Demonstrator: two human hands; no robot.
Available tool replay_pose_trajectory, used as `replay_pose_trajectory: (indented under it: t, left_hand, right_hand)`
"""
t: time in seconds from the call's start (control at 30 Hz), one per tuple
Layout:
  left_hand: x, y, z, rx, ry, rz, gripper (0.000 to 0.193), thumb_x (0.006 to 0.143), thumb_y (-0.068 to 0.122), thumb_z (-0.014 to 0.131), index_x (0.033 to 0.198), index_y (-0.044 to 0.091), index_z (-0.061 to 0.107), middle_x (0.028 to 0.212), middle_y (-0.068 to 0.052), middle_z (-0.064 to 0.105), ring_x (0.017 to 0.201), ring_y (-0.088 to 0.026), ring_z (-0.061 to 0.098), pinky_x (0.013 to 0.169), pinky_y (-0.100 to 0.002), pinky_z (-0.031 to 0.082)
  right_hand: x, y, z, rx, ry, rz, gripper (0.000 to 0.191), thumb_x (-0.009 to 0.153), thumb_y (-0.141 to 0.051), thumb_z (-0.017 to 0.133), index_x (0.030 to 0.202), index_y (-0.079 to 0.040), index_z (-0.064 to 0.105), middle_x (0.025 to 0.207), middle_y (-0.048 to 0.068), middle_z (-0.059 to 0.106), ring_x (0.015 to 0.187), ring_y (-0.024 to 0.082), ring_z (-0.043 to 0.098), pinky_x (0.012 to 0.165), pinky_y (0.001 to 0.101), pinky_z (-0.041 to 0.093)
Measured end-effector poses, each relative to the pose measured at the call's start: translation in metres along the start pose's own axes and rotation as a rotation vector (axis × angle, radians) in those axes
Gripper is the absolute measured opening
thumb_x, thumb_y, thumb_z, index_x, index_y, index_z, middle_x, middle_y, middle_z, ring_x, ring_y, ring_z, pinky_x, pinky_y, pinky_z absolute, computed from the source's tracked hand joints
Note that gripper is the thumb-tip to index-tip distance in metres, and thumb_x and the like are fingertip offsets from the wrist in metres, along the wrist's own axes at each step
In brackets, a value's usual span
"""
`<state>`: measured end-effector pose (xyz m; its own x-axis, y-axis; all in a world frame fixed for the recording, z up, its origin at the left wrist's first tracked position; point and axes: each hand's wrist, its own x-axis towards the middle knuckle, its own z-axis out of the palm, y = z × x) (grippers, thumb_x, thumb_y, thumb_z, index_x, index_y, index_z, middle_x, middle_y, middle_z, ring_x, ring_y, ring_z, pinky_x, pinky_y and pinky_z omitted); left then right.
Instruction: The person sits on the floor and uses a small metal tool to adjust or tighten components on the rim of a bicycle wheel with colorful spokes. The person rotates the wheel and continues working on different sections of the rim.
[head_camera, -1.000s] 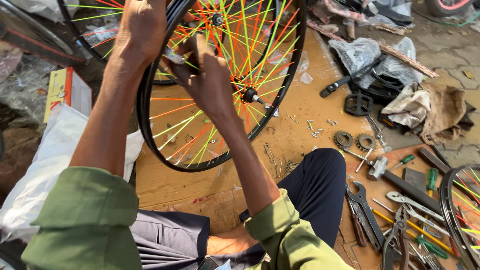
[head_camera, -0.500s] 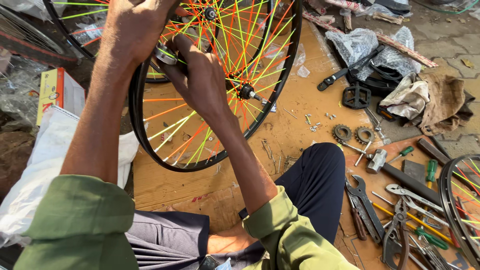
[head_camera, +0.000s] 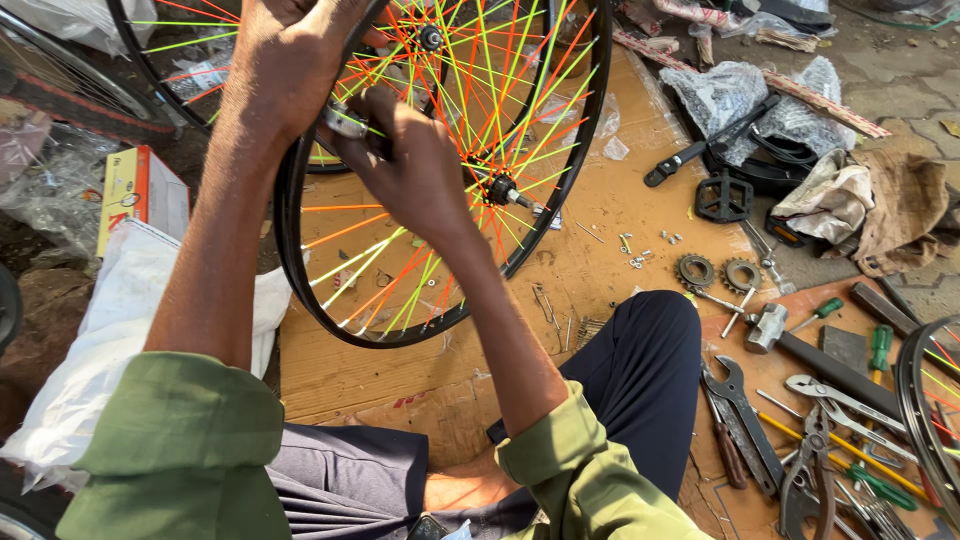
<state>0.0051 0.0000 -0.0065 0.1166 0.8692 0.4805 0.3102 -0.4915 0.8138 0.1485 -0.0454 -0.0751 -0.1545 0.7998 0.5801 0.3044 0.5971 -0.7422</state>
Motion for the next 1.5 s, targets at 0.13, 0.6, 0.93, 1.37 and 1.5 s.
replay_pose_trajectory:
  t: [0.13, 0.6, 0.93, 1.37, 1.5]
  left_hand:
    - [0.003, 0.001, -0.001, -0.107, -0.049, 0.198, 0.028, 0.116, 0.026, 0.063, 0.120, 0.000, 0.072, 0.106, -0.003, 0.075, 0.095, -0.011, 0.073, 0.083, -0.029, 0.062]
    - [0.001, 0.002, 0.000, -0.097, -0.086, 0.221, 0.028, 0.119, 0.023, 0.056, 0.118, -0.001, 0.070, 0.102, -0.001, 0.073, 0.092, -0.010, 0.072, 0.083, -0.031, 0.064]
    - [0.000, 0.003, -0.001, 0.067, -0.032, 0.165, 0.037, 0.121, 0.029, 0.059, 0.105, -0.004, 0.069, 0.080, -0.002, 0.062, 0.074, -0.007, 0.061, 0.069, -0.027, 0.055]
    - [0.002, 0.001, 0.004, -0.042, -0.036, 0.205, 0.031, 0.118, 0.025, 0.060, 0.110, -0.002, 0.071, 0.091, 0.000, 0.071, 0.082, -0.008, 0.071, 0.073, -0.028, 0.058]
    - [0.002, 0.000, 0.002, -0.116, -0.063, 0.215, 0.028, 0.116, 0.021, 0.056, 0.115, -0.002, 0.072, 0.099, 0.000, 0.073, 0.088, -0.008, 0.070, 0.079, -0.029, 0.062]
  right_hand:
    - [-0.013, 0.004, -0.012, 0.626, -0.064, -0.088, 0.025, 0.100, -0.013, 0.078, 0.113, -0.005, 0.058, 0.103, 0.003, 0.069, 0.092, 0.010, 0.064, 0.077, 0.0326, 0.052]
    - [-0.012, 0.008, -0.010, 0.769, -0.087, -0.066, 0.026, 0.102, -0.014, 0.082, 0.113, 0.002, 0.064, 0.114, 0.007, 0.067, 0.108, 0.016, 0.069, 0.099, 0.0341, 0.059]
    - [-0.007, 0.007, -0.005, 0.395, -0.041, -0.144, 0.037, 0.095, -0.009, 0.081, 0.122, -0.003, 0.057, 0.111, 0.009, 0.068, 0.099, 0.013, 0.069, 0.088, 0.0349, 0.058]
    - [-0.003, -0.007, -0.008, 0.164, -0.066, -0.005, 0.039, 0.092, -0.018, 0.084, 0.120, -0.003, 0.060, 0.101, 0.005, 0.072, 0.093, 0.019, 0.072, 0.080, 0.0316, 0.056]
    - [-0.011, -0.003, -0.018, 0.805, -0.078, -0.019, 0.027, 0.094, -0.018, 0.076, 0.110, 0.000, 0.062, 0.107, 0.000, 0.067, 0.112, 0.015, 0.068, 0.098, 0.0315, 0.056]
